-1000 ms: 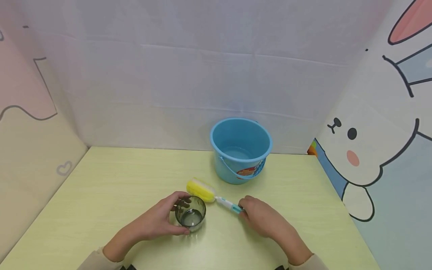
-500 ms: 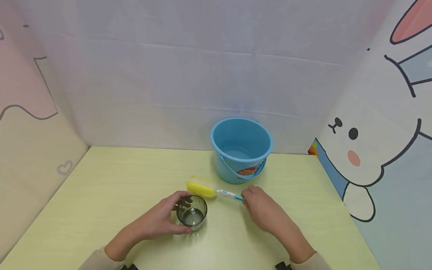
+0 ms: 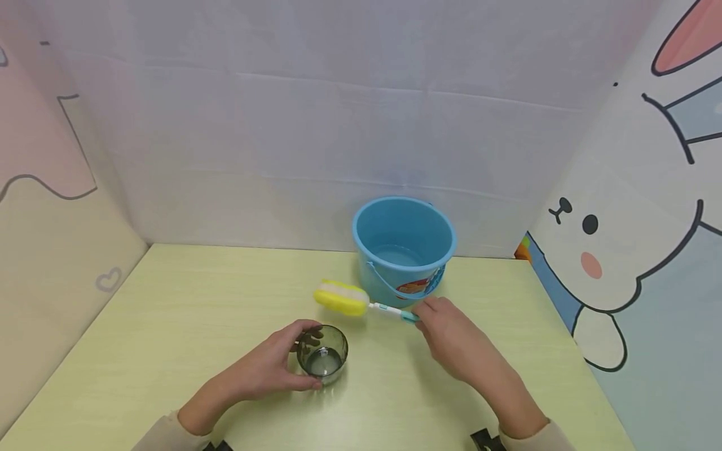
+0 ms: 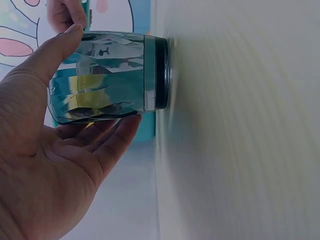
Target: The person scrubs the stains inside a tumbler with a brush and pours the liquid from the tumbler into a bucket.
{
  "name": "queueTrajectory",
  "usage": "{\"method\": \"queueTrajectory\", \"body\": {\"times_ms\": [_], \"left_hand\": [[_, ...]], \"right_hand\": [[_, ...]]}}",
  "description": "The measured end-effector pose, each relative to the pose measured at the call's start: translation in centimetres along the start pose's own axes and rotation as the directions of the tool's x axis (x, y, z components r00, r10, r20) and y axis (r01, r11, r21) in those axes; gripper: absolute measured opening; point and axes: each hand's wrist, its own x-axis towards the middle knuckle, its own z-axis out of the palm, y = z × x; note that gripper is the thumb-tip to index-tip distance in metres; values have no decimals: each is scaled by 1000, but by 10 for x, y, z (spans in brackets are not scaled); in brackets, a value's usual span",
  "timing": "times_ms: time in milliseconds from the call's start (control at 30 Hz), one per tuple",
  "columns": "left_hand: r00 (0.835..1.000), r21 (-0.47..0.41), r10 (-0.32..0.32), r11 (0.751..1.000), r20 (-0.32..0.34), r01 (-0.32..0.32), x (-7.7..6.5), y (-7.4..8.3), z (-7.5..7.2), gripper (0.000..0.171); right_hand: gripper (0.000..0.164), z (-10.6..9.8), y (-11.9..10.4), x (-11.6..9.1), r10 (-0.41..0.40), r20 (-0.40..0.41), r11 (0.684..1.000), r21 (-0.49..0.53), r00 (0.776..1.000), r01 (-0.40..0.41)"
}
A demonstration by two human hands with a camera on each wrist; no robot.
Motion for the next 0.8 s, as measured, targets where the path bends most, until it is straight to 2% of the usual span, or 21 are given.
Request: {"method": "queueTrajectory", "body": {"times_ms": [433, 800], "left_hand": [[1000, -2, -14, 1000, 6, 14, 2, -2, 2, 94], [1000, -5, -16, 1000, -6, 16, 6, -2, 3, 95]], "right_hand": [[37, -27, -3, -2, -108, -103, 988, -118, 989, 96], [36, -54, -4, -5, -197, -169, 957, -248, 966, 152]]}}
